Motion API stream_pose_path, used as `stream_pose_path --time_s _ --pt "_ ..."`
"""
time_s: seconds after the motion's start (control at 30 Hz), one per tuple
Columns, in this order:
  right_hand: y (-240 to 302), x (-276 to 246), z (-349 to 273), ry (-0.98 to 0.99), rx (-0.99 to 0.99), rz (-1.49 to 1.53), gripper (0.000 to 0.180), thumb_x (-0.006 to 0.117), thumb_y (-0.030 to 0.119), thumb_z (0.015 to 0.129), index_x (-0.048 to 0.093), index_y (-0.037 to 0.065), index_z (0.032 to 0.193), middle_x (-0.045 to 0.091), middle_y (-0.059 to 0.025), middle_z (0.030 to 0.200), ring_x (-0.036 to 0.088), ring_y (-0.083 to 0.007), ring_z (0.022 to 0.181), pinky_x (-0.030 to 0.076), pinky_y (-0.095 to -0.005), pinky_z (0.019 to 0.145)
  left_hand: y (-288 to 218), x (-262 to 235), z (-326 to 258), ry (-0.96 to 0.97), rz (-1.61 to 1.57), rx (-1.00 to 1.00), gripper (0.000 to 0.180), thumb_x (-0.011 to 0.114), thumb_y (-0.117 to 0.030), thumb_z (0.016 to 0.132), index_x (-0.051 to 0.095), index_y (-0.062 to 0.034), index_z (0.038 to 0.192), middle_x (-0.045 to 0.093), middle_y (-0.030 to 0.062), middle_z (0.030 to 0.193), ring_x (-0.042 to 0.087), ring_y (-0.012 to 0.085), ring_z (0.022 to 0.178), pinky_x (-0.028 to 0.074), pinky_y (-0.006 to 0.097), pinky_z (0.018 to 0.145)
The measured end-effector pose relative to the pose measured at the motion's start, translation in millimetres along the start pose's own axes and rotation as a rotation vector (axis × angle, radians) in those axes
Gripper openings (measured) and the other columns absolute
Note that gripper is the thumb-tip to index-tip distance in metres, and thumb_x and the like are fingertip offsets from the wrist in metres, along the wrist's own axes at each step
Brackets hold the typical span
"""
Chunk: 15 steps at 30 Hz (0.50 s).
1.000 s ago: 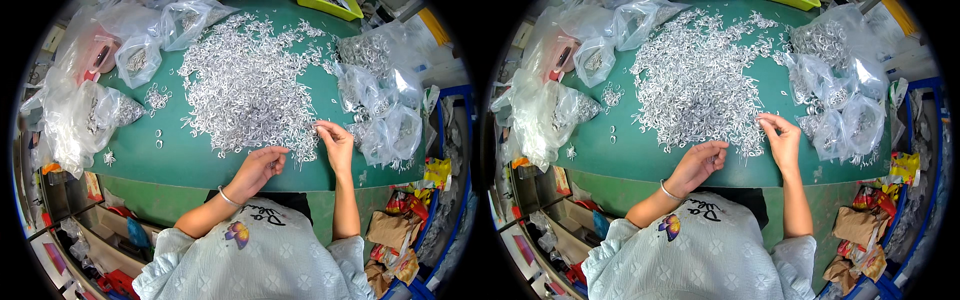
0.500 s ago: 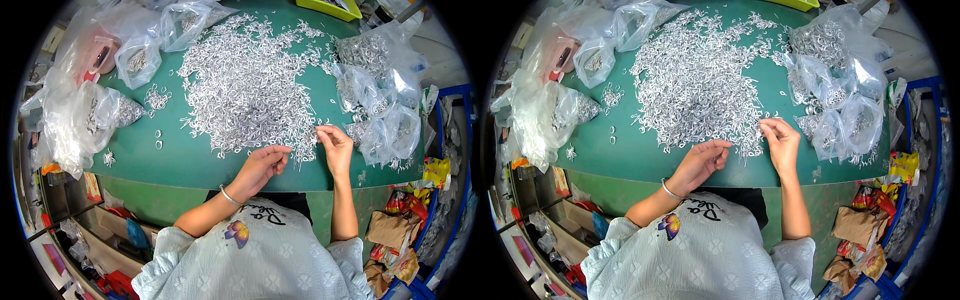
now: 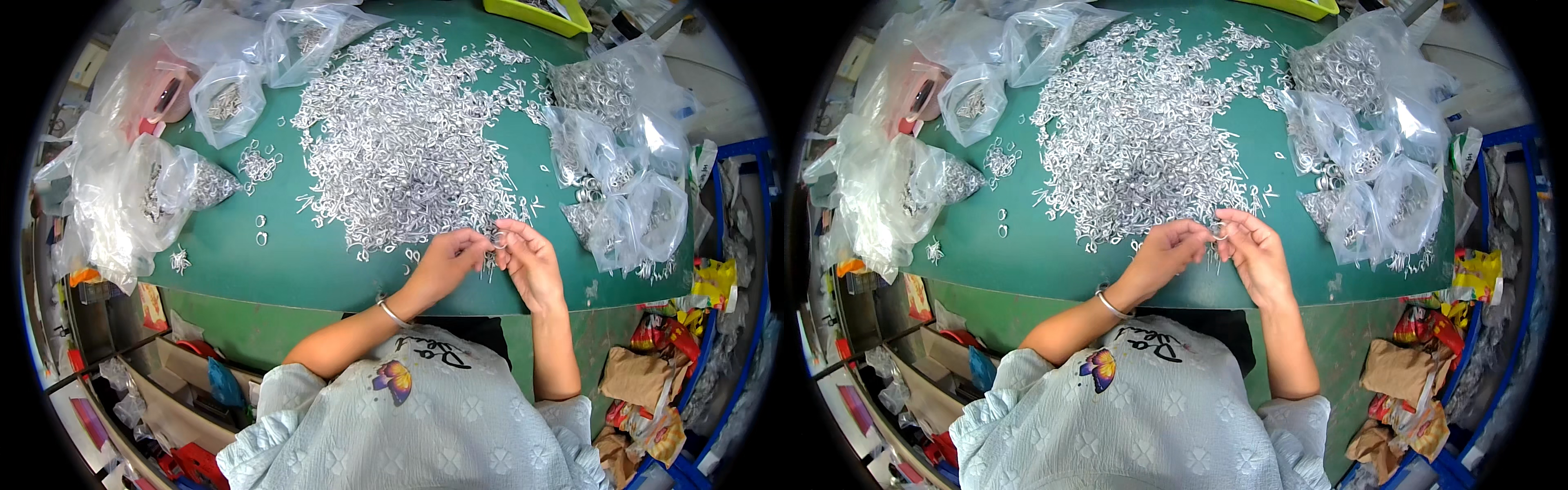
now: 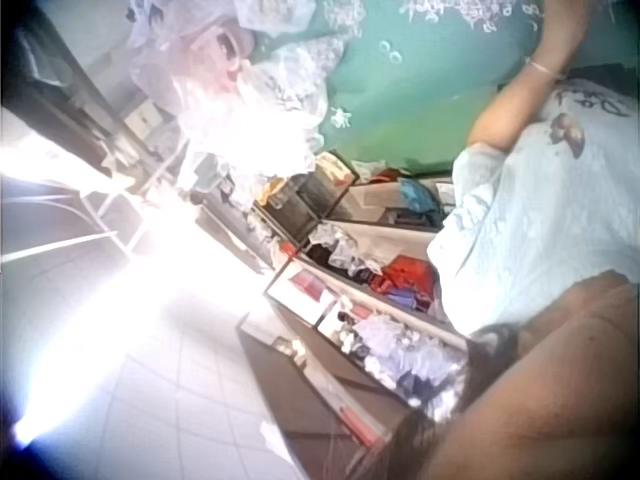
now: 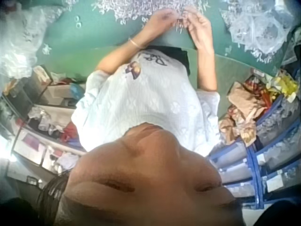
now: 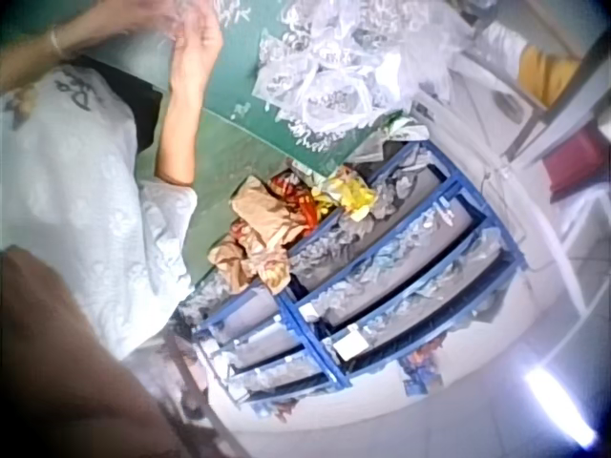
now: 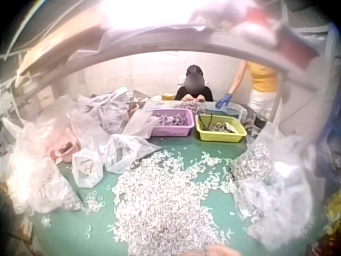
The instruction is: The person sorts through a large pile of small silver metal rings on a green table by hand, picking out individual pieces and moving them to different sections of the workspace.
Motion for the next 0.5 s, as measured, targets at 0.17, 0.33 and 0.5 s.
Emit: stream_pose_path --time_s 0.17,0.33,0.5 --pt "6 0 30 -0.036 0.039 0.274 0.021 0.048 0.016 0.100 0.059 -0.002 0.101 0.058 -0.0072 0.085 0.058 -0.0177 0.077 0.049 -0.0298 0.066 -34 -49 11 -0.187 0.356 0.218 0.021 0.050 -0.014 0.097 0.062 -0.0065 0.113 0.057 0.0030 0.062 0.050 0.0140 0.050 0.039 0.027 0.048" --pt "50 6 82 -0.102 -0.343 -0.654 0.017 0.063 0.016 0.092 0.064 0.002 0.100 0.054 -0.0034 0.075 0.048 -0.0143 0.058 0.040 -0.0301 0.054 -96 -63 39 -0.503 1.201 0.325 0.025 0.057 -0.019 0.092 0.059 -0.0072 0.114 0.062 0.0158 0.062 0.063 0.0348 0.058 0.049 0.044 0.054" --pt "68 43 66 -0.261 -0.649 -1.437 0.007 0.068 0.011 0.084 0.064 0.006 0.087 0.060 -0.0101 0.085 0.062 -0.0324 0.070 0.047 -0.0430 0.062 -74 -52 42 -0.372 1.353 0.341 0.021 0.061 -0.017 0.087 0.060 -0.0083 0.106 0.065 0.0145 0.071 0.064 0.0343 0.060 0.050 0.044 0.052"
Point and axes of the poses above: each hand's wrist, its own z-axis towards the middle knuckle, its own x-axis out of the palm, y = z × x, the point moved 10 cm from there along z, towards the middle knuckle
